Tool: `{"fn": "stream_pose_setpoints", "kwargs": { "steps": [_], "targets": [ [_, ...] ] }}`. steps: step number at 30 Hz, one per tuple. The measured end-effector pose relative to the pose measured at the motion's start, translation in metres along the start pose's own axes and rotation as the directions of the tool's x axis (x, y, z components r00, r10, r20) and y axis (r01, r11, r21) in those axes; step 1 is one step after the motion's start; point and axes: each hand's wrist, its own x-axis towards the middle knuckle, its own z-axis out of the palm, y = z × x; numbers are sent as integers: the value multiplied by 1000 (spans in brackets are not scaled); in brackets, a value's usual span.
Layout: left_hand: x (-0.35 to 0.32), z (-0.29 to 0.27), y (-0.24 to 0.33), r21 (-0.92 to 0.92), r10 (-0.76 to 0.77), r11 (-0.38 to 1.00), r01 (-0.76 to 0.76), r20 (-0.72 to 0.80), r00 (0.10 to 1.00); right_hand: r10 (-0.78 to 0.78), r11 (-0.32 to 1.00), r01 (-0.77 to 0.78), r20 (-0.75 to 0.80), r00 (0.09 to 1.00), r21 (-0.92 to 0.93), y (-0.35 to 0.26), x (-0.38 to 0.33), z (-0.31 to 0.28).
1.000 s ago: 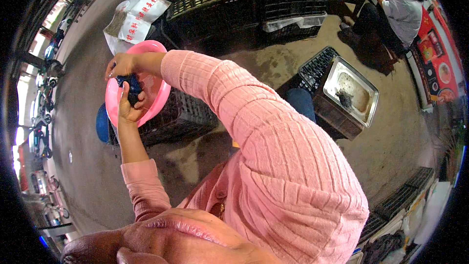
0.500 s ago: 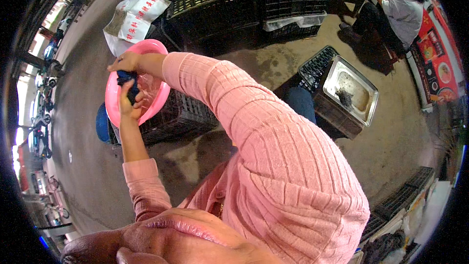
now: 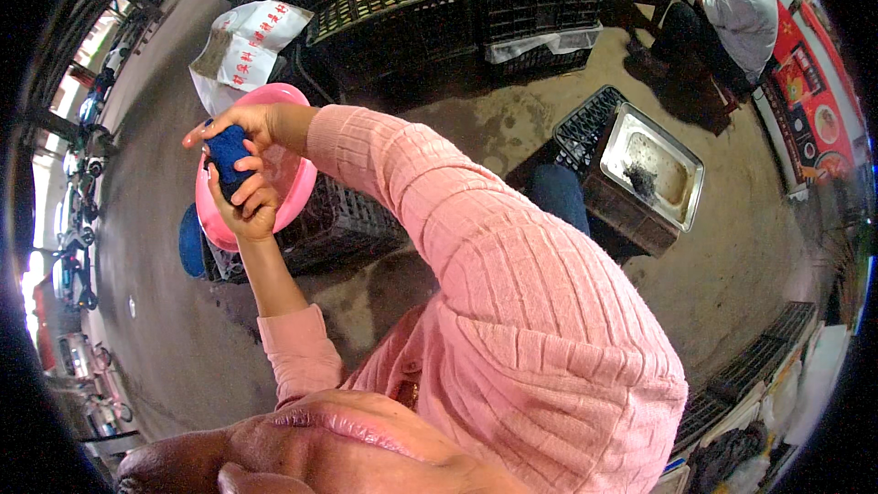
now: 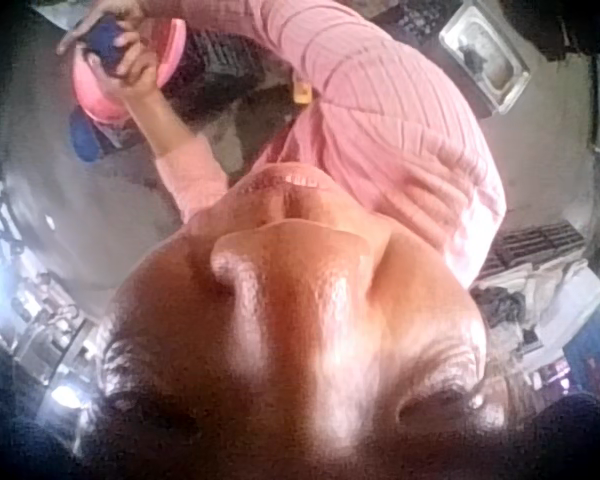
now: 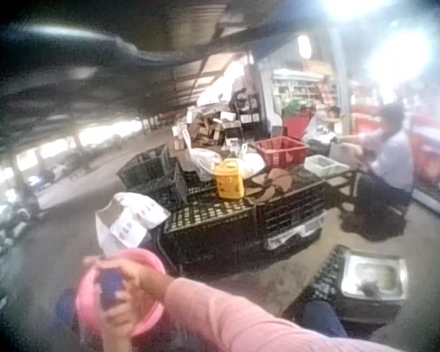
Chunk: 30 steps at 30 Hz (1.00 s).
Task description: The person cleans a rectangular metal tray by wiping it with a blue cloth. They repeatedly dip the cloth into a pink basin of water, wring it out, and wipe the tray surface and edges. The tray is placed on a black crate during the process.
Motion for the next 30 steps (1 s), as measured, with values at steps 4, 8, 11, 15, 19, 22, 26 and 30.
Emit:
{"fn": "stream_pose_setpoints", "kwargs": {
  "steps": [4,8,11,15,19,22,26,30],
  "targets": [
    [-15,-9,13,265,50,964,-10,-144,988,56,894,-109,-132,990,-434,-14,13,19],
    [-13,-7,22,584,132,806,102,-345,929,-50,832,-181,-396,917,-524,-14,20,35],
    [-6,-8,33,745,285,625,233,-495,821,-162,692,-212,-434,886,-691,-7,24,23],
    [-4,-7,28,885,446,320,338,-456,770,-239,559,-280,-474,847,-781,0,21,26],
    [9,-23,29,925,573,190,331,-378,727,-326,450,-365,-530,783,-815,10,26,16],
    [17,-38,28,954,671,133,269,-286,683,-390,348,-424,-540,746,-836,21,35,0],
    [21,-58,36,973,704,79,215,-207,679,-417,294,-502,-581,699,-814,28,40,-10],
    [25,-69,41,969,706,-3,245,-171,687,-495,279,-473,-548,675,-835,33,35,-16]
  ]
}}
